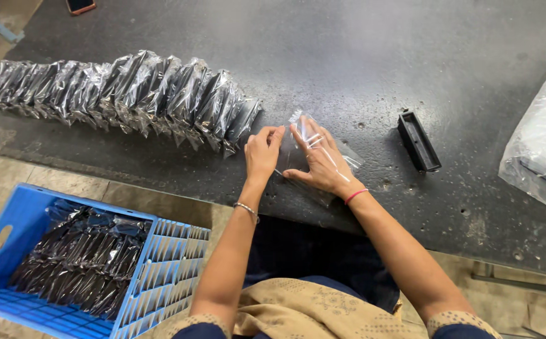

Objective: The person picks black rectangular hardware items one at a time, slides each into a clear plastic bag, folds and presses the bag closed, and places the wrapped item on a growing pile of finished bags on the workbench. A blue crate holds additional wrapped items nearby.

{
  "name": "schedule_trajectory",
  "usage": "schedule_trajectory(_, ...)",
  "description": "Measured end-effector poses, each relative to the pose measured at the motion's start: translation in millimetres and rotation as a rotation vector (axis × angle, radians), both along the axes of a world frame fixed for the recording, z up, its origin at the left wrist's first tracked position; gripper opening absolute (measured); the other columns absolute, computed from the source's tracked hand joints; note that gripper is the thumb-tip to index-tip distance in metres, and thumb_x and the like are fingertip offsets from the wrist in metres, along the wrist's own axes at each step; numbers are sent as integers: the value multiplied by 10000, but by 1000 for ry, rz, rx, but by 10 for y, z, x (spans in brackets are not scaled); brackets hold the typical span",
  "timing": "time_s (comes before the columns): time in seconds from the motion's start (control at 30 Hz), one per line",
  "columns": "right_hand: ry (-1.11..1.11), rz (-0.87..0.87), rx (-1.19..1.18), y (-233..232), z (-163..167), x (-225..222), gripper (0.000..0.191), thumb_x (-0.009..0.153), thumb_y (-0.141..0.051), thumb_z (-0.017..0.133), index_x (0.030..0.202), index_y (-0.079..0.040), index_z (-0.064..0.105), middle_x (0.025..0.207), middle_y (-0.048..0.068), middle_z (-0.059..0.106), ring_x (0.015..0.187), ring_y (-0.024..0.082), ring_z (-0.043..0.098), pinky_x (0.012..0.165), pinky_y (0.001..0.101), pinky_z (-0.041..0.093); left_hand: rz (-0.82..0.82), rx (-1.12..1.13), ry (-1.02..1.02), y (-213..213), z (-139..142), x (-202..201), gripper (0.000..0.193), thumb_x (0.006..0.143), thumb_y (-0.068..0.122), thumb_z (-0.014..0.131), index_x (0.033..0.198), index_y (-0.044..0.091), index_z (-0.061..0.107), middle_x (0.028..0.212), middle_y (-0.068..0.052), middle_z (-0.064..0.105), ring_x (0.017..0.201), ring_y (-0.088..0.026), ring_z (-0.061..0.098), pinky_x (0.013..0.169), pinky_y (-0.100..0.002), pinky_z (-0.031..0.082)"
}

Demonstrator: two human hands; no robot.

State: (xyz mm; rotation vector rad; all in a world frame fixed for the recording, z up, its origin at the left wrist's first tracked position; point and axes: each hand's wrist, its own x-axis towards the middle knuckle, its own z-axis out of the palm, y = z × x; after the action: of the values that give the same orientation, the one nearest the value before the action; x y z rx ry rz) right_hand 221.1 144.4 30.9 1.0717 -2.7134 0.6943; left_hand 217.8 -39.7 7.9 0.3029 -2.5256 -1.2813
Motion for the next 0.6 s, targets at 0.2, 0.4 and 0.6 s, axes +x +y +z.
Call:
schedule_trajectory(0.2, 24, 4, 50, 32, -115, 8, 908, 915, -628, 628, 1558, -55, 341, 1622, 221, 332, 1520, 395, 259, 1238, 488, 215, 40, -178, 212, 67, -117, -32, 289, 974, 353, 651, 873, 97, 743, 800, -70, 711, 826, -293, 620, 830, -439, 430)
schedule_trajectory(0.4, -63, -7, 61, 408, -84, 337, 748, 956, -547, 591, 1546, -116, 432, 1600, 255, 353, 1478, 399, 308, 1188, 465, 250, 139, -164, 254, 57, -162, -2, 257, 992, 310, 651, 884, 83, 700, 831, -73, 703, 855, -302, 612, 862, -446, 436)
schedule_trajectory(0.6, -36, -147, 90, 755, -50, 621, 807, 918, -577, 629, 1527, -88, 426, 1537, 208, 431, 1467, 369, 342, 1214, 493, 218, 169, -243, 219, 52, -181, -18, 225, 1025, 312, 649, 972, 100, 703, 930, -75, 710, 926, -316, 604, 882, -469, 428)
